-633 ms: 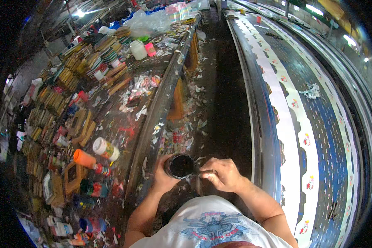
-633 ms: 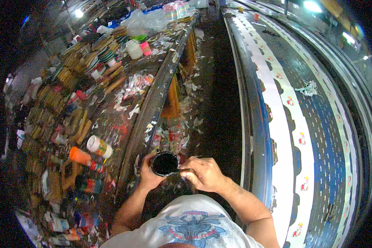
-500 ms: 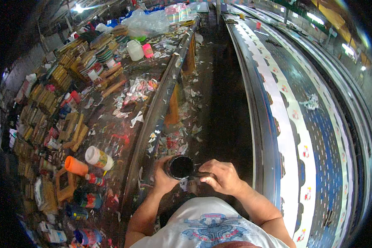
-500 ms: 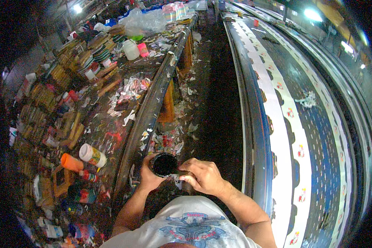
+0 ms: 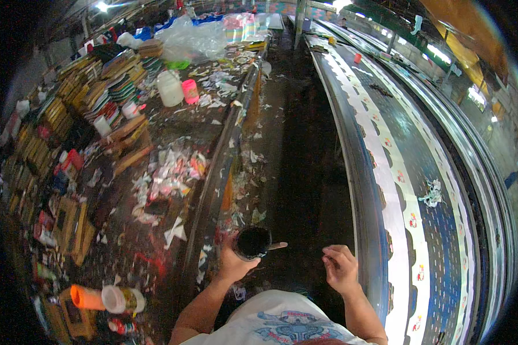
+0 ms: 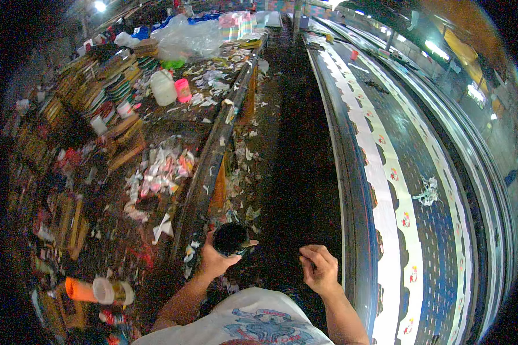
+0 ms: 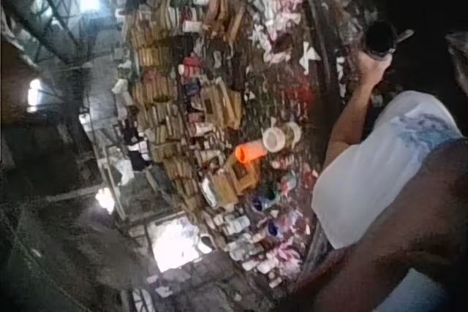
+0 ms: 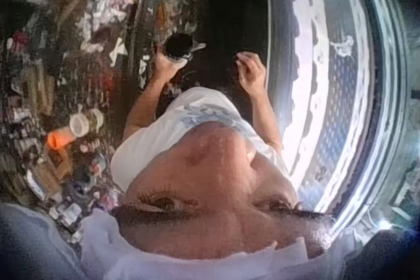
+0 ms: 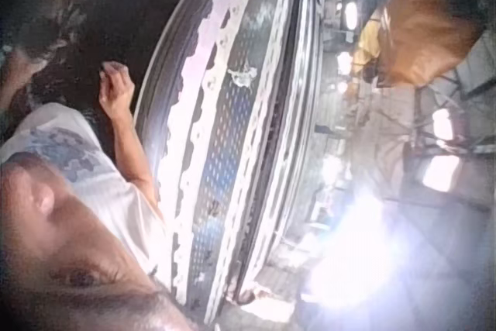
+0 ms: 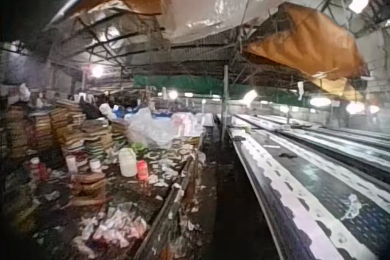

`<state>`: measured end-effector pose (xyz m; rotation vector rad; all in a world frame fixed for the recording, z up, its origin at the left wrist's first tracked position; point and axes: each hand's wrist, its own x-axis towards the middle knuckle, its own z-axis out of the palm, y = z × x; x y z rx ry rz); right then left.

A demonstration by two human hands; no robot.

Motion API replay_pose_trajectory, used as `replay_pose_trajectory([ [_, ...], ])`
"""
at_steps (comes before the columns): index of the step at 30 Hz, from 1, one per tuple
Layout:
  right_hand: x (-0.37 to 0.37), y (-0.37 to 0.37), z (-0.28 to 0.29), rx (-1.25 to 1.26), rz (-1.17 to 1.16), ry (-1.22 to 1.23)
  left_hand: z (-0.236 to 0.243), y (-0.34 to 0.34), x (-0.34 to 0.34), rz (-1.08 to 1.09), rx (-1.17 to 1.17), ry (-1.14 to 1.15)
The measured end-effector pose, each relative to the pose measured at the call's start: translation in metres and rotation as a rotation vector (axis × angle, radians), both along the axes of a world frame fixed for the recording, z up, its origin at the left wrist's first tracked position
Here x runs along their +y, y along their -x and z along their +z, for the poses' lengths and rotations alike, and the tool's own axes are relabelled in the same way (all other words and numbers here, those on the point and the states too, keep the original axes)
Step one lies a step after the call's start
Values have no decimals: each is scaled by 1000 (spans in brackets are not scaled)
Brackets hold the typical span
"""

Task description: The person aligns a stencil on a long fabric roll, retrieves a squeegee, and pours black ink into a screen printing frame. They then spread the ink across the screen with the squeegee and press the screen onto the fabric to transfer the pattern.

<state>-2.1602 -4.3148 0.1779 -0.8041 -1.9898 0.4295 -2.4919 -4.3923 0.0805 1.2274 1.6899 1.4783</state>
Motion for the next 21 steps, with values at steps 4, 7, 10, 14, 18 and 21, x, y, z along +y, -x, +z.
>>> replay_pose_trajectory([
  [4, 79, -21, -24, -20, -208, -22, 1, 12, 84, -92, 0, 46],
  [7, 159, -41, -45, 73, -323, 50, -27, 20, 158, -24, 18, 37],
  [10, 251, -55, -61, 88, -344, -24, -25, 22, 228, 85, 43, 100],
  [14, 369, -42, -48, 96, -250, -5, -11, 32, 311, 158, 124, 120],
  [18, 486, -2, -34, 92, -121, -14, 10, 41, 393, 306, 132, 234],
  [21, 558, 40, -36, 100, 11, -57, -8, 62, 453, 333, 21, 212],
])
